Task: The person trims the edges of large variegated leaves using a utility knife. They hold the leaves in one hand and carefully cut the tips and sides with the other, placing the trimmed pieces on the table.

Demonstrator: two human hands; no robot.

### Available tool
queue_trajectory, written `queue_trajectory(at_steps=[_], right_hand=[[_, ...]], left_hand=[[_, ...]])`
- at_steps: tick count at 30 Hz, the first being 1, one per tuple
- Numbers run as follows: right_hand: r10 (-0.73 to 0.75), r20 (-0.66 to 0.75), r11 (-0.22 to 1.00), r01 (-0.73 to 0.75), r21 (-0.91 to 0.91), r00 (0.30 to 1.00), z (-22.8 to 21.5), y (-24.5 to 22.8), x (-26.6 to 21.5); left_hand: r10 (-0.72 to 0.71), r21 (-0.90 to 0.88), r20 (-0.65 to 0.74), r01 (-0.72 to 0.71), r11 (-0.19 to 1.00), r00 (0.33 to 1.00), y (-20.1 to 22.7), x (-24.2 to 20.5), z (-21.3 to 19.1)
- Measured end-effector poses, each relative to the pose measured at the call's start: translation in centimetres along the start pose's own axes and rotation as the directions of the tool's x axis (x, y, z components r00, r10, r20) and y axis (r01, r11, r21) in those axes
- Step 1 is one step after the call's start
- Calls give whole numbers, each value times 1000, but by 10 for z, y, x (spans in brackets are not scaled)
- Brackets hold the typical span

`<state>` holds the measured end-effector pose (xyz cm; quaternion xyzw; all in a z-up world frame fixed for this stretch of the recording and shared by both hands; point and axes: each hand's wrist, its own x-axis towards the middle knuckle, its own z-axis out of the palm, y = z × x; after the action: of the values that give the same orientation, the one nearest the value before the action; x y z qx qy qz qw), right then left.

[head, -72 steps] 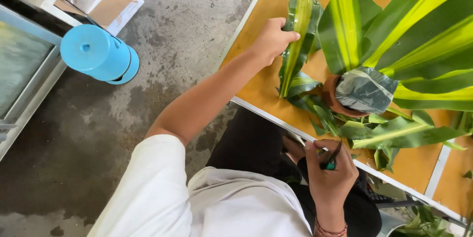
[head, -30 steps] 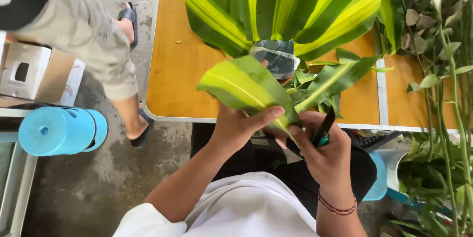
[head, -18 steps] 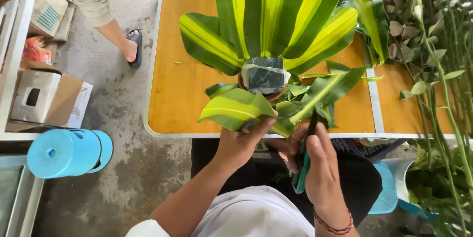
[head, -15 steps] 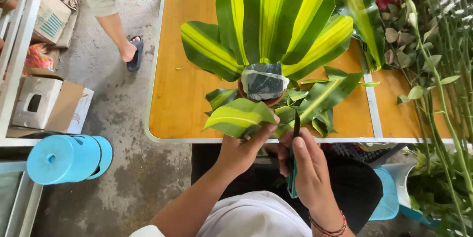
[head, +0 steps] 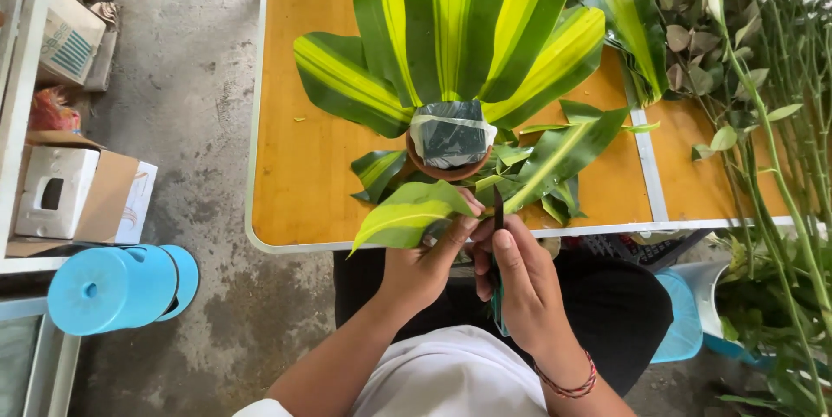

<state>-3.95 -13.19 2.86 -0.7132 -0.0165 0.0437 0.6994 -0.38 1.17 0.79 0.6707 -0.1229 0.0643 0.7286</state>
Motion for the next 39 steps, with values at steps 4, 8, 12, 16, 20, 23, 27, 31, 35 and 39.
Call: queue_trajectory(at_steps=[4,8,12,16,20,23,27,31,35,39], right_hand=[[11,-8,1000,-11,12,1000,-1,-1,0],[-21,1,1000,21,4,1000,-1,-3,0],[10,-18,999,-11,-37,1000,-2,2,-2],[37,-25,999,-38,-38,999,-4,4,-4],[106,-20,994,-105,41,994,-4,6,-6],[155,-15,975,-151,161,988,-3,7,-8],[236,48,892,-236,386,971,-3,7,-10],[228,67,867,-234,440,971,-2,8,-11],[218,107,856,-243,455,970,-3,14,-13],[235,133,852,-270,448,963,-9,26,-11]], left_hand=[[56,-10,11,-56,998,998,3,3,2],[93,-25,7,-92,995,996,3,4,5],[70,-65,7,-70,995,998,-3,2,8],[122,-4,-4,-122,992,992,-1,4,11],[110,-46,-18,-110,993,994,2,6,15],[114,-29,-28,-115,993,993,2,6,20],[125,-76,-57,-130,989,990,-2,6,27],[127,-81,-60,-131,988,990,-8,4,33],[80,-105,-76,-88,991,994,-12,3,39],[103,-67,-63,-107,992,993,-12,6,43]])
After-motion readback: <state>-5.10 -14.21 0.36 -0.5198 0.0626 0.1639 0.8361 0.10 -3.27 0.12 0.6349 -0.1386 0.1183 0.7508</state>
